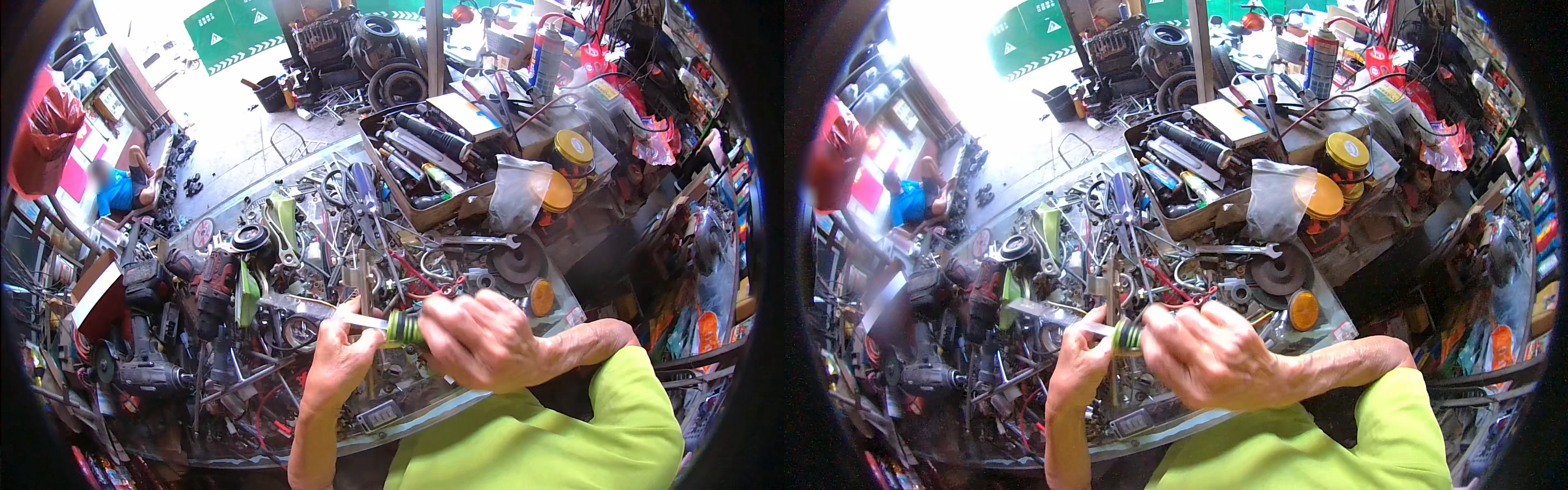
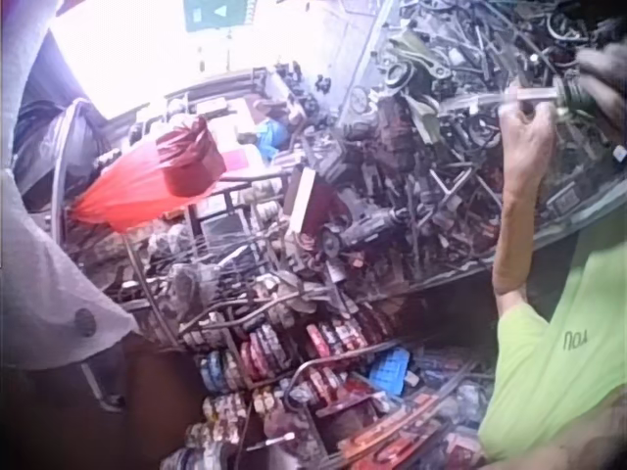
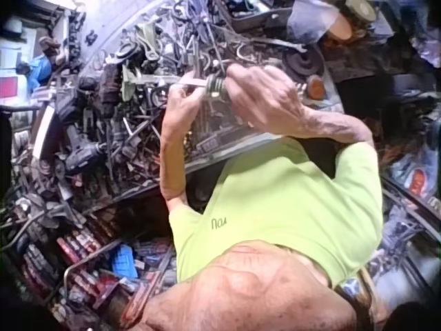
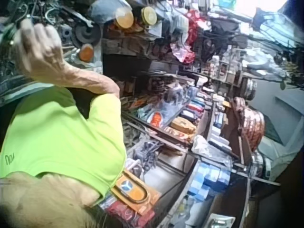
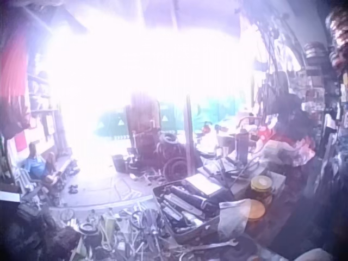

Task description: The person holds a metal bracket with a spring and uses a wrench to tighten a bolt. They repeatedly adjust the wrench and reposition the part while working at a cluttered workbench.

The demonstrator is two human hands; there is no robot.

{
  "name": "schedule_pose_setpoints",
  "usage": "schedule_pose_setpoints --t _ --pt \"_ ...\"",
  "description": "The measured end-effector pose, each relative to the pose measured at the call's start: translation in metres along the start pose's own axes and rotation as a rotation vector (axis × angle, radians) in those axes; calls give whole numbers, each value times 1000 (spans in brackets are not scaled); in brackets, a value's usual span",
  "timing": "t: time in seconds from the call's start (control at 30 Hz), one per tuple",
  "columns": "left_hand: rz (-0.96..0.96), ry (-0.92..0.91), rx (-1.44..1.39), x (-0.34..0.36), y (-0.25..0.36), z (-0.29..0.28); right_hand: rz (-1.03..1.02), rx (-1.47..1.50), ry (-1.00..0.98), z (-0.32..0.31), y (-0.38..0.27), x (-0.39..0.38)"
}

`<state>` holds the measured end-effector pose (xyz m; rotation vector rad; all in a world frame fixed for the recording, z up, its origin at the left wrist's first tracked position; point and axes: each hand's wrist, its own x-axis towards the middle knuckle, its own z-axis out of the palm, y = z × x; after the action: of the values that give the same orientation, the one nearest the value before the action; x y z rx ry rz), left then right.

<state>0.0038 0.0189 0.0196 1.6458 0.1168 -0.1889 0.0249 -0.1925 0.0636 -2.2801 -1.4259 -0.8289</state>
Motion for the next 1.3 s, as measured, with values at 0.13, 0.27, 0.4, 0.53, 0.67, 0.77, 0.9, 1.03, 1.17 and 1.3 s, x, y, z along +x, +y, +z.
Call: schedule_pose_setpoints --t 0.13,0.27,0.4,0.53,0.67,0.77,0.9,1.03,1.17,1.3 --pt "-66 2 -186 -5 12 -3 186 -105 13 30 34 -7" --pt "-43 57 -218 -2 11 3 70 -8 83 19 19 -11" --pt "-92 37 -233 0 3 1 17 -13 88 22 3 -8" --pt "-36 29 -245 -6 15 2 122 -87 -15 36 17 -10" --pt "-1 43 -305 -6 16 5 179 -68 -2 35 17 -11" --pt "-45 -14 -298 -6 19 1 200 -68 13 39 20 -11" --pt "-28 12 -439 -1 13 1 209 -58 -24 39 21 -7" --pt "-58 84 -407 0 1 1 12 -33 147 15 3 4" --pt "-62 91 -387 -4 13 7 76 -124 -156 23 29 5" --pt "-63 33 -392 -3 6 -2 -37 -95 112 20 13 4"
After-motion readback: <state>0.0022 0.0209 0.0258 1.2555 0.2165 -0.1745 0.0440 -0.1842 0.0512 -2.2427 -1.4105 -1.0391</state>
